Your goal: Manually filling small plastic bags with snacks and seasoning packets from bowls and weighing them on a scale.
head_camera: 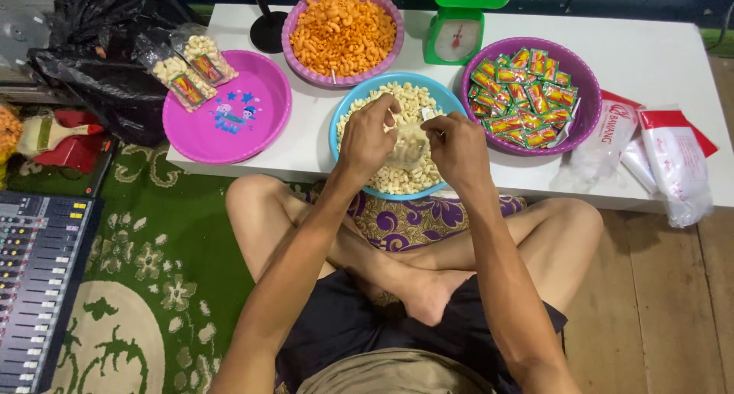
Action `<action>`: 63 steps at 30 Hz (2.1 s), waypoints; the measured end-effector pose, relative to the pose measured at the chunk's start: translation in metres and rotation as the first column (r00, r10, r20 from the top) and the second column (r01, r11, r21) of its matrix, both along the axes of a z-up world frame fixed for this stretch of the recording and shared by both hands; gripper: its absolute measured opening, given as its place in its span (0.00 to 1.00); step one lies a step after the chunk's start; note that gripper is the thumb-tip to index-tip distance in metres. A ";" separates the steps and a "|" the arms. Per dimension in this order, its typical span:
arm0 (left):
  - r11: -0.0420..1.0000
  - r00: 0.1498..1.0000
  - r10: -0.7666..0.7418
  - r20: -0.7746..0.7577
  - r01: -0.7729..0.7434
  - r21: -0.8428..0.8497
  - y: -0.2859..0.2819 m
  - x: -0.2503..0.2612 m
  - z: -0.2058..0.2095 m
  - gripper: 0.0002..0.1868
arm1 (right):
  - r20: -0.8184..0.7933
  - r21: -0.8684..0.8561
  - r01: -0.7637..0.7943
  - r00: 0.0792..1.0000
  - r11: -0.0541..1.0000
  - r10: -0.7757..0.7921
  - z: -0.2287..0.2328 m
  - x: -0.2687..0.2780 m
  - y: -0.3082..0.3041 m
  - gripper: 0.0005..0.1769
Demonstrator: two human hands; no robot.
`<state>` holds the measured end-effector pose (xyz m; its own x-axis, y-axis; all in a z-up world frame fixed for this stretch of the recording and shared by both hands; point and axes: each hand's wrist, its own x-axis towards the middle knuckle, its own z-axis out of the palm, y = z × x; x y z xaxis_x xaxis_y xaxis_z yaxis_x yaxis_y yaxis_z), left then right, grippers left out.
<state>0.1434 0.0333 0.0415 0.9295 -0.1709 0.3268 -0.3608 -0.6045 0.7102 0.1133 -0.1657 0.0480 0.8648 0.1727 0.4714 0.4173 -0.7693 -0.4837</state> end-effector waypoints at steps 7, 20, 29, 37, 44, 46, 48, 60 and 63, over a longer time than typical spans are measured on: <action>0.997 0.998 0.060 -0.033 -0.061 -0.049 -0.003 0.004 -0.011 0.07 | 0.110 -0.028 0.020 0.994 0.999 -0.017 0.001 -0.005 0.003 0.09; 0.972 0.991 0.064 -0.115 -0.088 -0.220 -0.004 -0.020 0.026 0.09 | -0.037 0.332 -0.008 0.999 0.943 0.022 0.008 -0.016 -0.011 0.12; 0.909 0.980 -0.003 -0.200 -0.081 -0.410 -0.001 -0.045 0.075 0.08 | -0.308 0.777 -0.031 0.853 0.629 0.422 -0.015 -0.042 0.017 0.45; 0.824 0.970 -0.067 -0.233 -0.078 -0.562 0.016 -0.058 0.067 0.07 | -0.242 0.859 -0.037 0.850 0.511 0.468 -0.019 -0.053 0.044 0.37; 0.725 0.969 -0.101 -0.224 -0.082 -0.684 0.018 -0.064 0.067 0.06 | -0.192 0.850 -0.034 0.910 0.526 0.368 -0.031 -0.050 0.045 0.27; 0.708 0.971 -0.111 -0.210 -0.071 -0.703 0.018 -0.064 0.065 0.06 | -0.187 0.841 -0.033 0.918 0.540 0.349 -0.026 -0.051 0.040 0.25; 0.670 0.974 -0.129 -0.188 -0.054 -0.740 0.018 -0.064 0.062 0.07 | -0.186 0.828 -0.020 0.933 0.560 0.308 -0.024 -0.053 0.034 0.21; 0.565 0.985 -0.113 -0.133 -0.047 -0.824 0.021 -0.072 0.058 0.07 | -0.125 0.719 -0.010 0.982 0.694 0.144 0.032 -0.065 0.039 0.05; 0.590 0.988 -0.115 -0.105 -0.017 -0.807 0.024 -0.084 0.061 0.27 | -0.093 0.728 -0.001 0.991 0.686 0.099 0.037 -0.067 0.033 0.06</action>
